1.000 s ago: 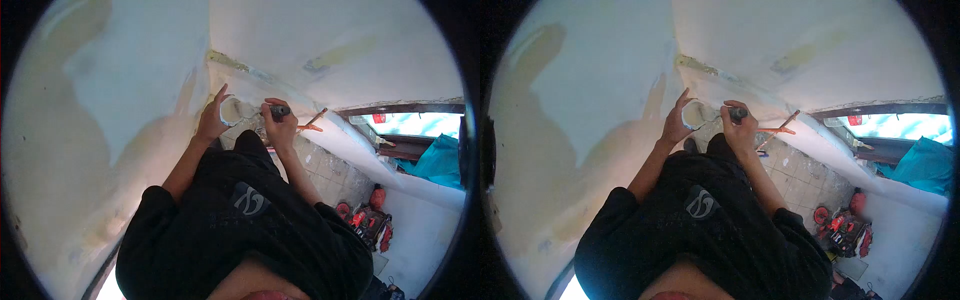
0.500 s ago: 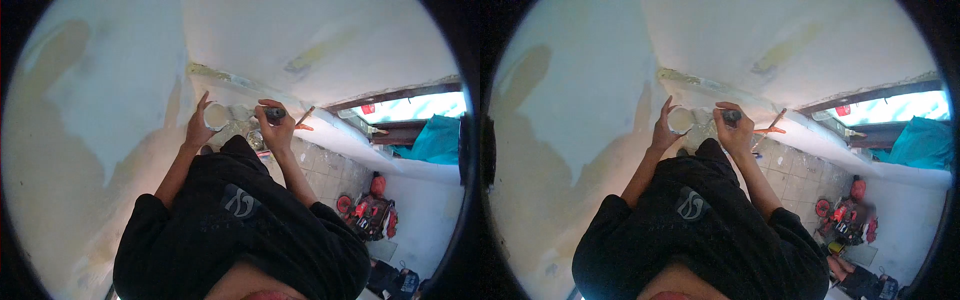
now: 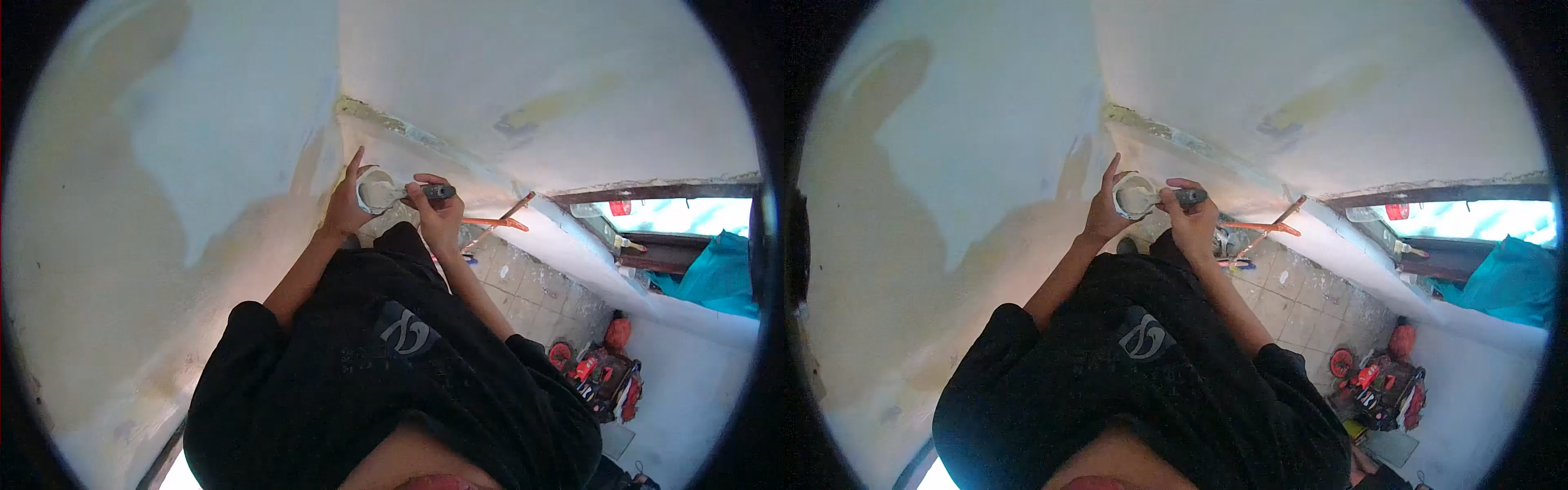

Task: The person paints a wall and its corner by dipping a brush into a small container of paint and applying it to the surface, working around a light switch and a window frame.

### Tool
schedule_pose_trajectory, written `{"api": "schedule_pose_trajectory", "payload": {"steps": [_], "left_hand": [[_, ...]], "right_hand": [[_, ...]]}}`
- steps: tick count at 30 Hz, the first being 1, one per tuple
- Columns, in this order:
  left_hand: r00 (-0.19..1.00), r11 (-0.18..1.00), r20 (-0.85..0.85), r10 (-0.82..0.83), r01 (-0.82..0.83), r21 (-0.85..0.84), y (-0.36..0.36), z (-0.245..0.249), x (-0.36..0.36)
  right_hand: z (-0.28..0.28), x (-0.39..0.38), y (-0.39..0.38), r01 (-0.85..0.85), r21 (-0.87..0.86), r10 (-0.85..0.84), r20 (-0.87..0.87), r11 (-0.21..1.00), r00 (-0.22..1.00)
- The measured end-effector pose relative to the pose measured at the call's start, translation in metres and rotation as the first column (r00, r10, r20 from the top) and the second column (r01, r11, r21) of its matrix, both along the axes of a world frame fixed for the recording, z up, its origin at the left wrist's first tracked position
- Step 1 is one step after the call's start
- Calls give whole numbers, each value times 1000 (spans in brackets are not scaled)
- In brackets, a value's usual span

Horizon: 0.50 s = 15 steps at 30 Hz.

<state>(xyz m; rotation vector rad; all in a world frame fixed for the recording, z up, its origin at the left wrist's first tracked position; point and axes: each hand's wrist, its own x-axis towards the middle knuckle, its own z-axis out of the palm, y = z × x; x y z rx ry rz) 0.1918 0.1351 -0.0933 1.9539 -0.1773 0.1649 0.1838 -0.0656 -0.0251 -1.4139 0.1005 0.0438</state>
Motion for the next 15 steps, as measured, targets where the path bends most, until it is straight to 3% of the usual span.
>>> {"api": "schedule_pose_trajectory", "payload": {"steps": [8,15], "left_hand": [[998,999,-57,-40,41,17,13,-12,-2],[982,986,-91,165,-160,52,39,-37,-17]], "right_hand": [[-26,26,-19,55,157,-29,-159,986,987],[-46,93,-6,209,251,-178,-139,945,974]]}}
